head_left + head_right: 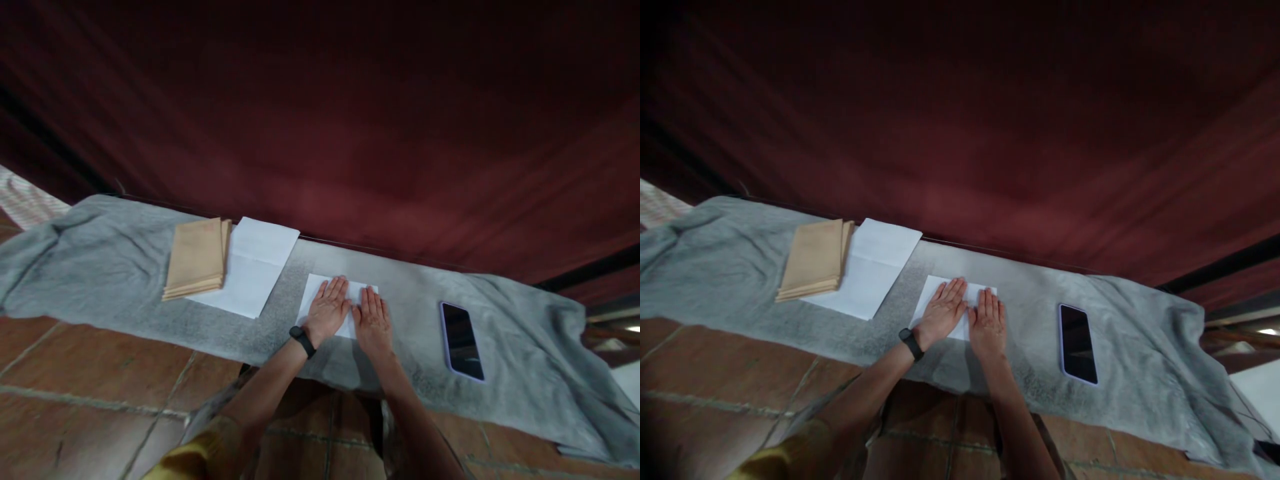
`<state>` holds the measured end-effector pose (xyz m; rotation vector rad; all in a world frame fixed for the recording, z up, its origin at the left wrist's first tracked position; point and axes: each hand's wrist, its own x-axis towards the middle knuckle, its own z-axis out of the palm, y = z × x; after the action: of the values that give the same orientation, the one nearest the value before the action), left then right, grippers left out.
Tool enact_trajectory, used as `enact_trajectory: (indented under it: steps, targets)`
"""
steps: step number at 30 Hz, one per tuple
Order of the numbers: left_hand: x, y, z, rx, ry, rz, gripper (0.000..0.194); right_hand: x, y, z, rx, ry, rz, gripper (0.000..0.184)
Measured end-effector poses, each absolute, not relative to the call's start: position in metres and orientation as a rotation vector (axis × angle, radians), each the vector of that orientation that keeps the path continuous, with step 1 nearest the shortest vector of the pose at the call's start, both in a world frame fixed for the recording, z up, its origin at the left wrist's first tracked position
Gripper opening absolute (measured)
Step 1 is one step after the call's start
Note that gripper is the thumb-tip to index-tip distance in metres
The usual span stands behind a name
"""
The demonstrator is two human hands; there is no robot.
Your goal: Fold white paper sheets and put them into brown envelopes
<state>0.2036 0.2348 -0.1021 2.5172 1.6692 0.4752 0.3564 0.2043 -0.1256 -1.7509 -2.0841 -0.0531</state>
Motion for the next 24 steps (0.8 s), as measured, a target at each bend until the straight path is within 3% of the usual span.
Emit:
enact_trajectory:
  steps: [15,24]
  targets:
    - [0.193,0.203,-0.100,2.569,1.495,0.335,0.063,0.373,0.207,-0.130,-1.715,-2.197,-0.025,0.055]
    - [0.188,0.154,-0.097,2.583,1.356,0.387,0.085,0.375,0.207,-0.123,-1.728,-2.221,-0.060,0.054]
